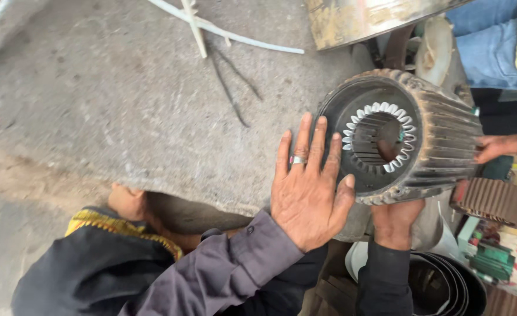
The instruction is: The person sits on the floor and uses a metal file to smooth small white rectangular pieces. They then insert these pieces into the slots of a cylindrical metal motor housing. The person repeats this process, filing and inserting the pieces one by one.
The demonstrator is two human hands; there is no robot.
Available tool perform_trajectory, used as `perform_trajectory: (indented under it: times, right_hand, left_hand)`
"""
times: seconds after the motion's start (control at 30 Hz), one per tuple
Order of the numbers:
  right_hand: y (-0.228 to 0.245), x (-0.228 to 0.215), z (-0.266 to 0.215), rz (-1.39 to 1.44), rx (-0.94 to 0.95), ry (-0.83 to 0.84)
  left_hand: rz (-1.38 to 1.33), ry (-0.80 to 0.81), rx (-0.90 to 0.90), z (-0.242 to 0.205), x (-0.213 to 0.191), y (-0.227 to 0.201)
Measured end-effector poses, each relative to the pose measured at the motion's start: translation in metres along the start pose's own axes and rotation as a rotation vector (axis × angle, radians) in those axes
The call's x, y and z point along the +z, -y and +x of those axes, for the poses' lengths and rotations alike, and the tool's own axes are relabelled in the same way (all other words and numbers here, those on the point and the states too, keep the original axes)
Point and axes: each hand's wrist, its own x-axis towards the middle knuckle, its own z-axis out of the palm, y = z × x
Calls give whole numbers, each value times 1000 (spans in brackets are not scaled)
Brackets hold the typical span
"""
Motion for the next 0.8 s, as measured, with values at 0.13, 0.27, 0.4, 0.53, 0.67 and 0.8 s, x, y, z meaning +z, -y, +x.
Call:
perform_trajectory:
  times: [0.13, 0.27, 0.4, 0.53, 0.67, 0.8]
  right_hand:
    - [7, 10, -2, -87, -13, 37]
    - [8, 9, 1, -128, -34, 68]
    - [6, 4, 2, -106, -28, 72]
    - [8, 1, 5, -86, 8, 70]
    - [8, 2, 7, -47, 26, 71]
    - [7, 1, 10, -92, -3, 103]
  left_hand:
    - [-48, 100, 3, 0, 3, 4]
    - [-49, 123, 19, 2, 3, 6]
    - [-55, 123, 19, 4, 5, 7]
    - [-28, 152, 26, 5, 7, 8]
    - [-29, 154, 36, 6, 8, 9]
    - [-30, 163, 33, 8, 8, 9]
